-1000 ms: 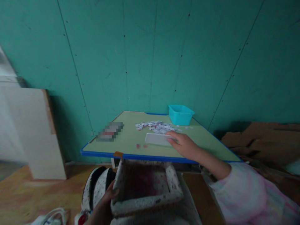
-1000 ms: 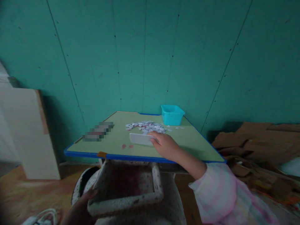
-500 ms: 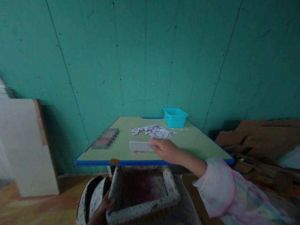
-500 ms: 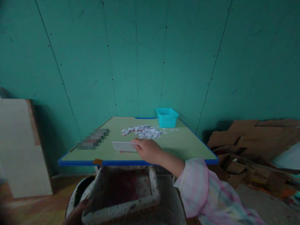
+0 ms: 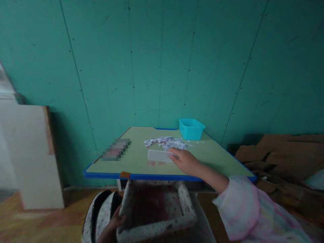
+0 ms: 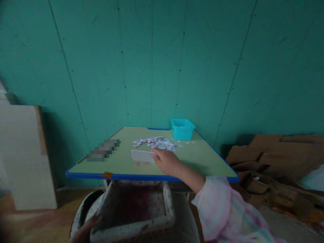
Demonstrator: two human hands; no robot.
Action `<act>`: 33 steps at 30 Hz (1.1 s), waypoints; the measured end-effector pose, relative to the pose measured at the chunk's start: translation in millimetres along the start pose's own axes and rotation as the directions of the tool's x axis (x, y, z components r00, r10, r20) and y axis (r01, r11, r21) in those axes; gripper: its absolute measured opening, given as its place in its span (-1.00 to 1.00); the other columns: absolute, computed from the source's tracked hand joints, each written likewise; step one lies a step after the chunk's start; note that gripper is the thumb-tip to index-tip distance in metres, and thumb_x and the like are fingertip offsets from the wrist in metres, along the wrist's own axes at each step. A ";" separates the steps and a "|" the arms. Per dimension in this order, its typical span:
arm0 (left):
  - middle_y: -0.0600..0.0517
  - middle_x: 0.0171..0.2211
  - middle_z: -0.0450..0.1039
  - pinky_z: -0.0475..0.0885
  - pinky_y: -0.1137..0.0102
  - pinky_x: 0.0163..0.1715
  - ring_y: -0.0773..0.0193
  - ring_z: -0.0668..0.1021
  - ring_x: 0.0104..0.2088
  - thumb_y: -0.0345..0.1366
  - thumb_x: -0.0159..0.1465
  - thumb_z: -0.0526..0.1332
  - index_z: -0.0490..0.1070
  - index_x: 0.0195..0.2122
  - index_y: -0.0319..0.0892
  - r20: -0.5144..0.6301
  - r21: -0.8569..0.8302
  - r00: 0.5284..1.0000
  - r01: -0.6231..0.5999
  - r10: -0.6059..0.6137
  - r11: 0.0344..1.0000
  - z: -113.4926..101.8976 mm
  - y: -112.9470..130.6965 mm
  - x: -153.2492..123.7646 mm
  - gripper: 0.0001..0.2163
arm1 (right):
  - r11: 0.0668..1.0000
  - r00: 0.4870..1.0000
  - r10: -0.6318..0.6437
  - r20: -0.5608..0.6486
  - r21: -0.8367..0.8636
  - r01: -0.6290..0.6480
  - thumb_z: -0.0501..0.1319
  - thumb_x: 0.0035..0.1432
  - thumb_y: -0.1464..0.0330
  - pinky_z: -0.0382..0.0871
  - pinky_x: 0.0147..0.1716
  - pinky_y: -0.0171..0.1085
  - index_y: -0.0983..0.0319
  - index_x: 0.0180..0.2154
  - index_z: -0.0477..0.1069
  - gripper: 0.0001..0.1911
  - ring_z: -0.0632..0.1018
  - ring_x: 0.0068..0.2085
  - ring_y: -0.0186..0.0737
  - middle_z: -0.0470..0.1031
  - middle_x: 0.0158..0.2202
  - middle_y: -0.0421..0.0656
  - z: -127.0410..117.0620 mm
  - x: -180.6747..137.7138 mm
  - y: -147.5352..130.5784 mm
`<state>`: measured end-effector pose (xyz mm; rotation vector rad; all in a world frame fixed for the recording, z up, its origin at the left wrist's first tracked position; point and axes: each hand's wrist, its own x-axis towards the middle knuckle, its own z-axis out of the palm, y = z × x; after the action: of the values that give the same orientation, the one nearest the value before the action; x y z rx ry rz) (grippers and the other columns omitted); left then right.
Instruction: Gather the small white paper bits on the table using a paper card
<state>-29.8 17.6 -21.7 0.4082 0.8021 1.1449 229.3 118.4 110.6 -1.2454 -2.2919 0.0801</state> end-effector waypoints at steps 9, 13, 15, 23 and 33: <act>0.05 -0.48 0.58 0.43 0.22 -0.25 0.01 0.56 -0.27 -0.42 -0.03 0.26 0.32 -0.07 -0.14 0.085 -0.077 0.996 0.011 -0.004 0.997 -1.2 2.9 5.1 -0.56 | 0.996 0.996 -0.083 0.024 -0.026 0.083 -0.03 0.17 0.37 0.26 -0.16 -0.23 0.22 -0.09 0.32 -0.70 0.45 -0.13 -0.18 0.46 -0.12 -0.07 0.0 -2.8 -12.7; 0.06 -0.43 0.59 0.43 0.22 -0.24 0.03 0.56 -0.23 -0.40 0.00 0.25 0.27 -0.02 -0.13 0.058 -0.072 0.998 0.019 -0.014 0.997 0.0 0.9 1.8 -0.53 | 0.999 0.999 -0.039 -0.002 -0.001 0.039 -0.03 0.17 0.37 0.26 -0.18 -0.24 0.25 -0.07 0.32 -0.69 0.45 -0.14 -0.18 0.46 -0.15 -0.06 0.3 0.8 -8.6; 0.03 -0.39 0.59 0.42 0.20 -0.23 -0.01 0.55 -0.22 -0.38 -0.03 0.28 0.22 0.03 -0.14 0.039 -0.068 0.999 0.030 -0.027 0.997 -1.1 -1.0 2.1 -0.45 | 0.999 1.000 -0.024 -0.019 0.026 0.024 -0.02 0.16 0.36 0.26 -0.19 -0.25 0.25 -0.08 0.32 -0.70 0.45 -0.15 -0.19 0.46 -0.16 -0.06 1.3 3.5 -6.6; 0.02 -0.43 0.59 0.42 0.19 -0.25 -0.03 0.56 -0.22 -0.40 0.01 0.23 0.07 0.14 -0.13 0.065 -0.029 0.998 0.006 -0.004 1.000 4.9 3.3 -1.0 -0.36 | 0.997 1.000 0.011 0.004 0.079 -0.011 0.00 0.13 0.37 0.24 -0.18 -0.23 0.25 -0.08 0.32 -0.68 0.44 -0.15 -0.18 0.46 -0.16 -0.05 0.9 9.7 -2.5; 0.06 -0.38 0.58 0.40 0.29 -0.34 0.11 0.56 -0.27 -0.39 0.15 0.08 0.12 0.11 -0.03 0.159 0.078 0.987 -0.020 0.008 0.997 -13.1 -0.2 8.1 -0.53 | 0.758 0.929 0.360 0.087 0.553 -0.346 0.11 -0.09 0.45 0.22 -0.42 -0.38 0.29 -0.18 0.34 -0.66 0.42 -0.39 -0.32 0.45 -0.32 -0.16 12.7 58.5 48.5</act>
<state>-38.0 23.6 -33.3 0.5655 0.7076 1.0811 234.8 195.2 110.0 -1.3107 -1.7725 0.8135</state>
